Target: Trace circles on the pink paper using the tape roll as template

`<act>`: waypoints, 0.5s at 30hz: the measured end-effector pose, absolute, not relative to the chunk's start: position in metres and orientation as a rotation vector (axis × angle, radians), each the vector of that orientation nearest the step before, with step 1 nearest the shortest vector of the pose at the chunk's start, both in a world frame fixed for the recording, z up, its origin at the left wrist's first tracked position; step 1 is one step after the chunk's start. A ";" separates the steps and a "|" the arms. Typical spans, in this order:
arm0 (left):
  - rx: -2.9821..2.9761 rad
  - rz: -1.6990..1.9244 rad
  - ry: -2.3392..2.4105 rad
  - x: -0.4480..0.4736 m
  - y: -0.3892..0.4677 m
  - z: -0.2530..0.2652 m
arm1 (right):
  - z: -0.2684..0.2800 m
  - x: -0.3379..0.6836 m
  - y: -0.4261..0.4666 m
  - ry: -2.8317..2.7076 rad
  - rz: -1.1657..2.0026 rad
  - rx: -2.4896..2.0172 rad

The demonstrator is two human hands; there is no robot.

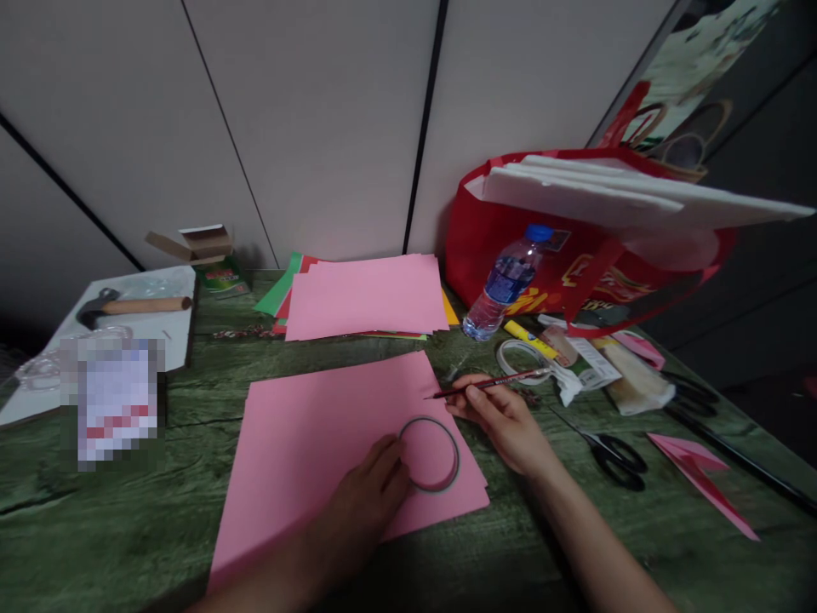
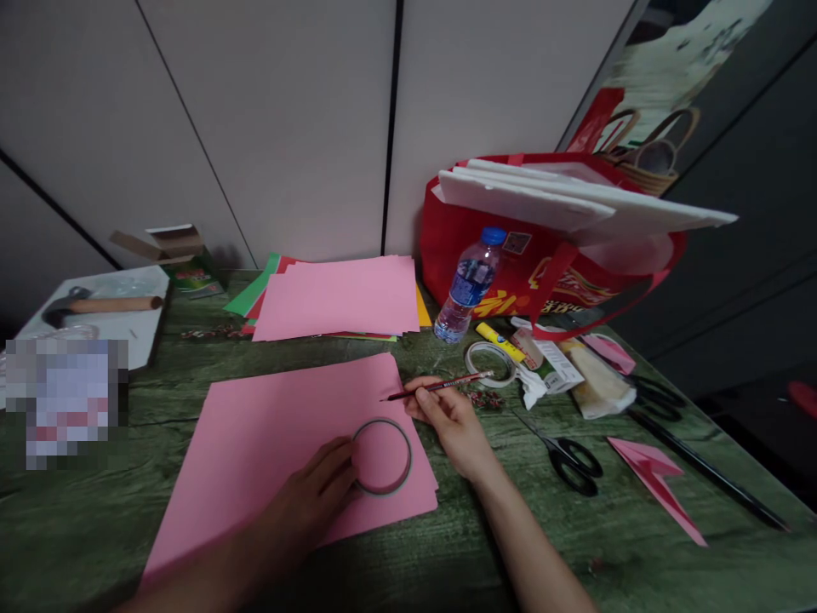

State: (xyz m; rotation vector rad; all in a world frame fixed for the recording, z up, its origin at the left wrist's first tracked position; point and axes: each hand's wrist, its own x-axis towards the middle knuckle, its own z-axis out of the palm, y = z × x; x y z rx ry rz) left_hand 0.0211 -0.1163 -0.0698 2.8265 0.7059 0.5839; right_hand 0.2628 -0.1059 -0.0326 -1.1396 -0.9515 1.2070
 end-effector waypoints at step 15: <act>2.826 0.586 0.707 0.022 -0.116 -0.069 | -0.033 0.259 -0.103 -1.113 1.004 -1.231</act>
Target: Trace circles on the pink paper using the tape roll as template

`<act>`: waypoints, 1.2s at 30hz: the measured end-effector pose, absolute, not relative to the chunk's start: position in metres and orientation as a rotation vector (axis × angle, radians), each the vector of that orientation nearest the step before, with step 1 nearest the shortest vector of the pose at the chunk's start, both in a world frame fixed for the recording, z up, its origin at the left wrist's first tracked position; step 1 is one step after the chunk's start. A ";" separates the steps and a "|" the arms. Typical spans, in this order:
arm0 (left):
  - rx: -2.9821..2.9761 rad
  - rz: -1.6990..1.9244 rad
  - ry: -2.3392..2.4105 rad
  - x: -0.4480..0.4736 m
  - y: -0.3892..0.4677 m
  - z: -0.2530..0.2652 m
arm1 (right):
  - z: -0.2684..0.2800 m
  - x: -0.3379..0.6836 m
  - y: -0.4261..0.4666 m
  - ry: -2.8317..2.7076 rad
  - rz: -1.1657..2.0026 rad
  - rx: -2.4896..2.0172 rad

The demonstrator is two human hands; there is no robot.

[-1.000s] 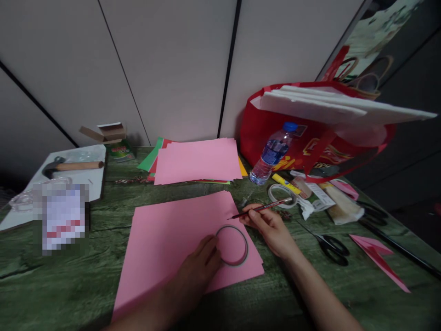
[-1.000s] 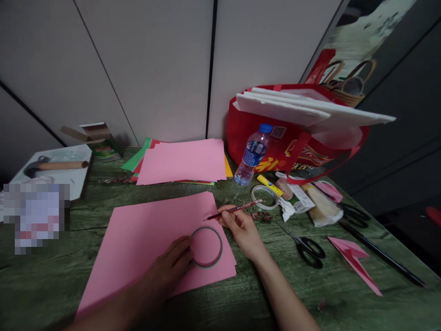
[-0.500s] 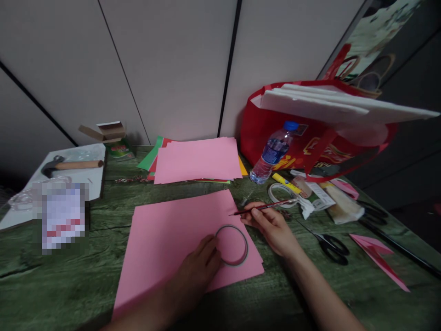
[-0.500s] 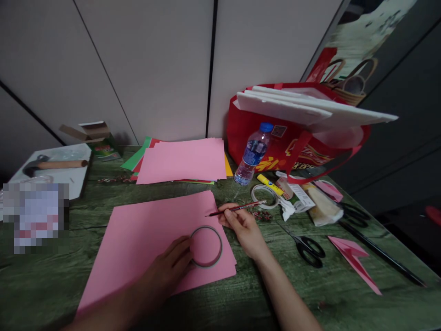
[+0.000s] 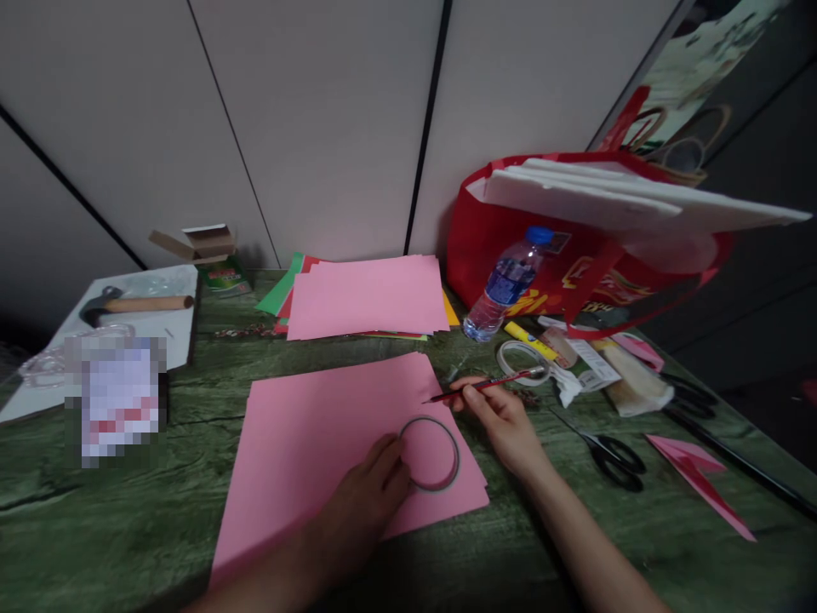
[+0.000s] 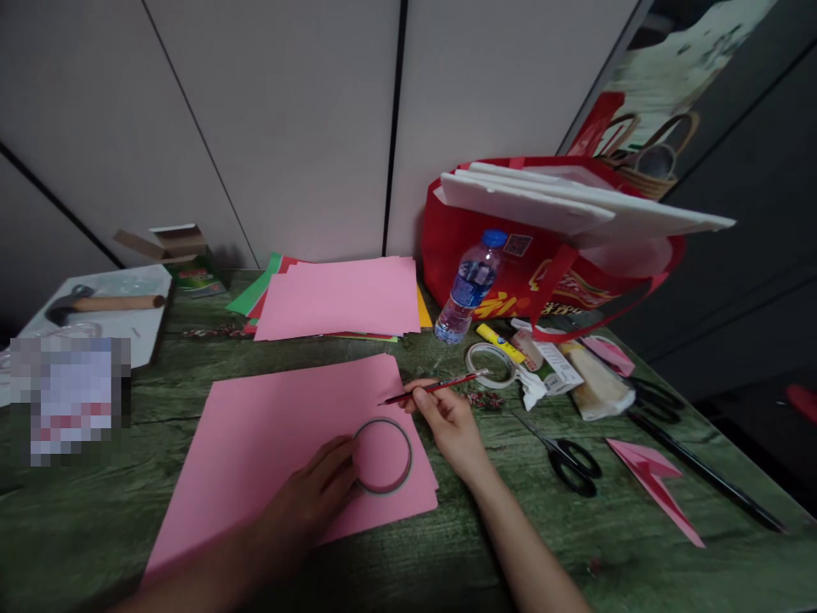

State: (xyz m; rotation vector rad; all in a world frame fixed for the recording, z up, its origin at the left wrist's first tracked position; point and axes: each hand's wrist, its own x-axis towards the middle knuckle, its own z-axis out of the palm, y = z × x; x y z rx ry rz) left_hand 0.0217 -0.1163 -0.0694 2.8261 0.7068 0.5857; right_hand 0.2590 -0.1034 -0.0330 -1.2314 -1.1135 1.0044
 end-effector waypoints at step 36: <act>2.960 0.662 0.494 0.031 -0.119 -0.048 | -0.036 0.215 -0.084 -1.500 0.970 -1.283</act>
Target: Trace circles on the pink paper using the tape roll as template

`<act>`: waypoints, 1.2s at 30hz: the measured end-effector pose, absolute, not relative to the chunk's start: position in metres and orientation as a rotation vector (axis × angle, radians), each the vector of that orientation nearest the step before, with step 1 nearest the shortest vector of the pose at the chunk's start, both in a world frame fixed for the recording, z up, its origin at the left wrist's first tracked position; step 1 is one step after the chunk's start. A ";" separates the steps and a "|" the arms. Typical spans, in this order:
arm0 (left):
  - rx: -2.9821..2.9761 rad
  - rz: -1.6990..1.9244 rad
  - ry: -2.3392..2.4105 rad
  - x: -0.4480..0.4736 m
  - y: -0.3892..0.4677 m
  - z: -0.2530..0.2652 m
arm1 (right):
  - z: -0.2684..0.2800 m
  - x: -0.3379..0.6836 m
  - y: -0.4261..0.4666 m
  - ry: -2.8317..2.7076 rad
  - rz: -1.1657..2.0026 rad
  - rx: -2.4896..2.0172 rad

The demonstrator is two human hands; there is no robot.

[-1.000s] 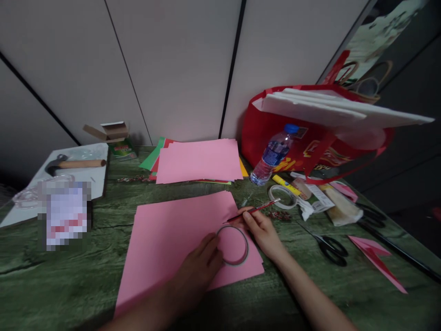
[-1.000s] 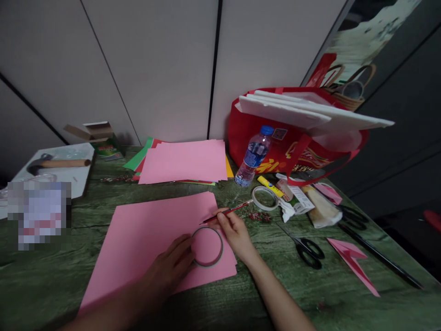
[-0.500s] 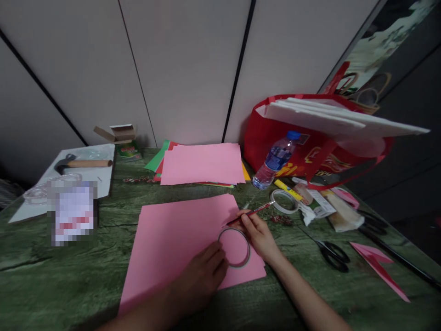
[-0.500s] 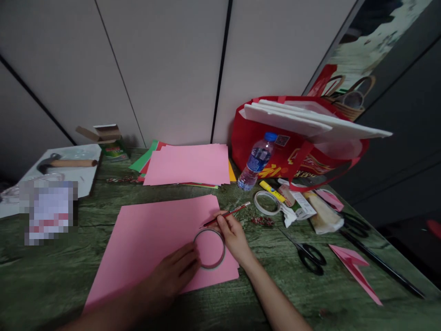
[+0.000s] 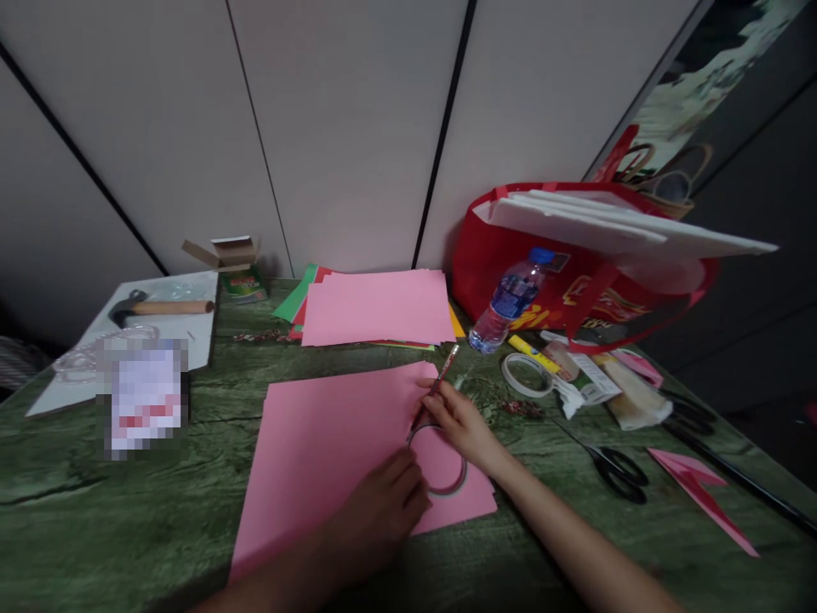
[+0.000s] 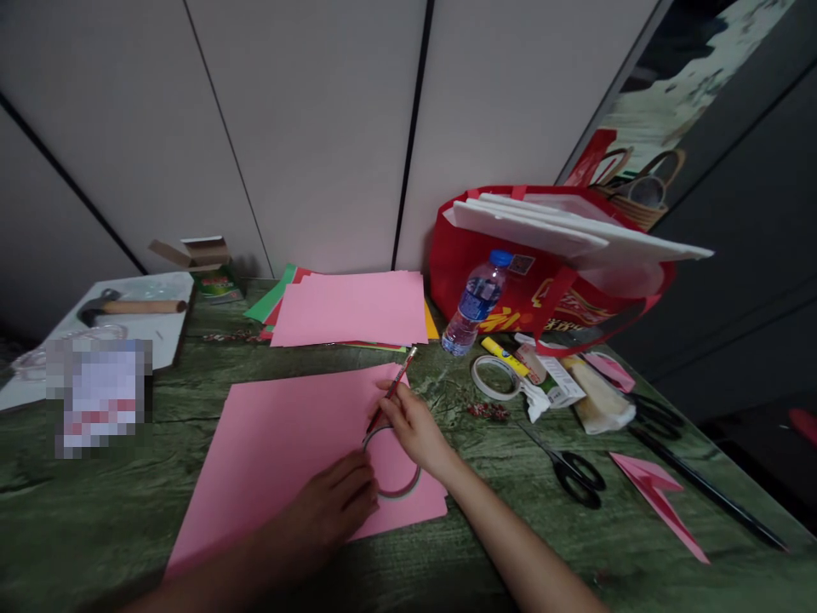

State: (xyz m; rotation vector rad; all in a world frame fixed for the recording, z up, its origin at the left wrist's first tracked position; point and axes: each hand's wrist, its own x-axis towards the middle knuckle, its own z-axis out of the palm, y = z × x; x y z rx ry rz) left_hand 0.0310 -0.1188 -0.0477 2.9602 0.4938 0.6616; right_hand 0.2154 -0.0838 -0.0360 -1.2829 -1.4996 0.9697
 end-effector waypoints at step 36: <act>2.951 0.605 0.458 0.033 -0.117 -0.043 | -0.043 0.235 -0.074 -1.561 0.804 -1.365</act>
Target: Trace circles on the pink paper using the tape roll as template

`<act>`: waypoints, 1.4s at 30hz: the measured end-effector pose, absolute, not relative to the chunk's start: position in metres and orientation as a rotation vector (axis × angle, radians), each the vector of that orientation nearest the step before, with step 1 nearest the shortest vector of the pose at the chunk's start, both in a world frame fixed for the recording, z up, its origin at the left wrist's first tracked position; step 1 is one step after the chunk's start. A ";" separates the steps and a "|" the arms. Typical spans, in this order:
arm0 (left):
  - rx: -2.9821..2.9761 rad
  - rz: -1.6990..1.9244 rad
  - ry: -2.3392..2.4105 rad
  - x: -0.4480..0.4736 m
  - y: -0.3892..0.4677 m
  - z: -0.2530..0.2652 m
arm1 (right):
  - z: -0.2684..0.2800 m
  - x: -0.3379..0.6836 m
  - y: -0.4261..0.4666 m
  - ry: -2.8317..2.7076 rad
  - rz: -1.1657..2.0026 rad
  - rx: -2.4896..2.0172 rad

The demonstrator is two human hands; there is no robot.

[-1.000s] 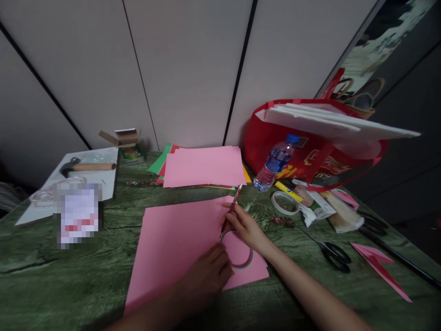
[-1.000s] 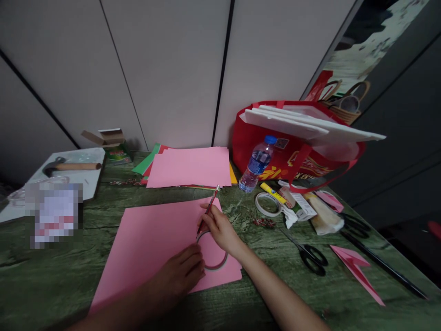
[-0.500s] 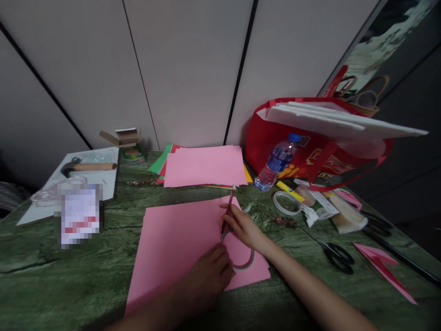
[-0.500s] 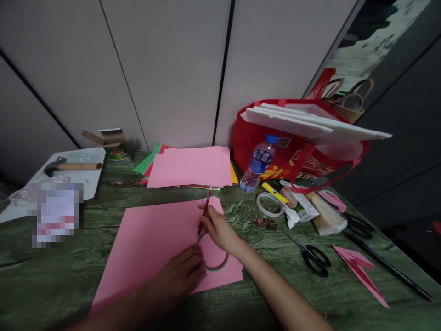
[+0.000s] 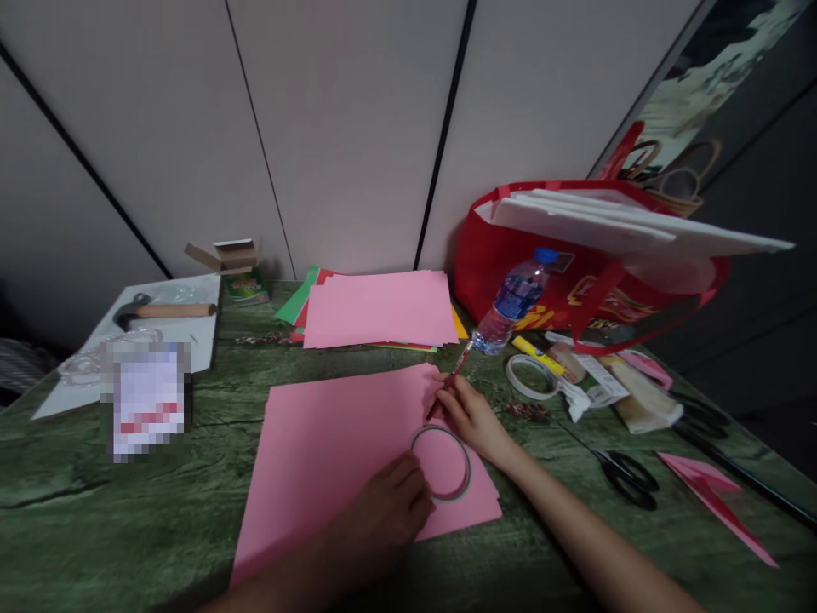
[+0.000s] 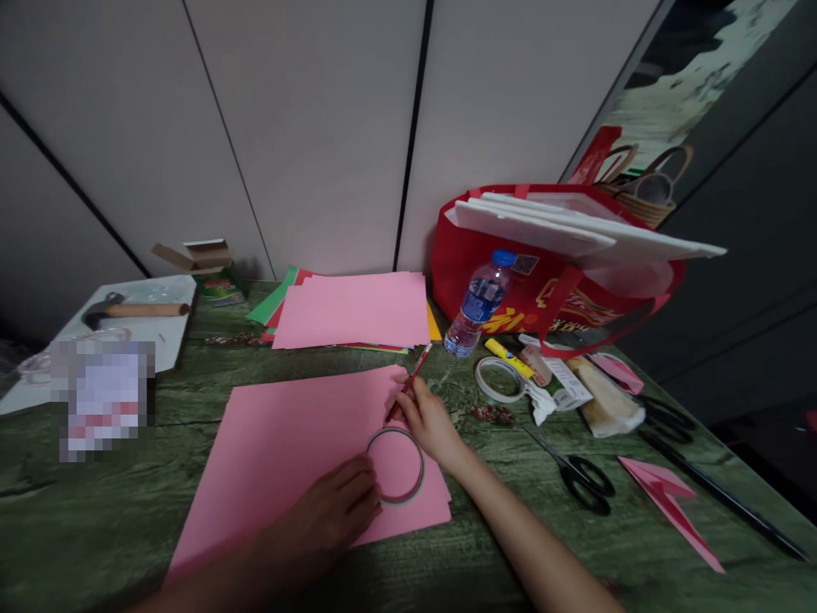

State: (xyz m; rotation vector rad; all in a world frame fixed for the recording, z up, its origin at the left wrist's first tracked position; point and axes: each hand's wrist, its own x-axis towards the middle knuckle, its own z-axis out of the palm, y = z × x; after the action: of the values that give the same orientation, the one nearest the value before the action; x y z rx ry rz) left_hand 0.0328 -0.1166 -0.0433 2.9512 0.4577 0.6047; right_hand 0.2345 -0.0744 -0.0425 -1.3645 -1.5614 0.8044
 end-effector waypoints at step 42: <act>2.949 -0.288 0.732 0.083 -0.092 0.006 | -0.060 0.250 -0.108 -1.036 0.863 -1.296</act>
State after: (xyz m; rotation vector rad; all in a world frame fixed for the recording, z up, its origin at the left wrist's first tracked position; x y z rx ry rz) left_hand 0.0830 -0.0917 0.0061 2.9495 0.7324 -0.2881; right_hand 0.2499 -0.1075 -0.0599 -1.2956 -1.0364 0.8634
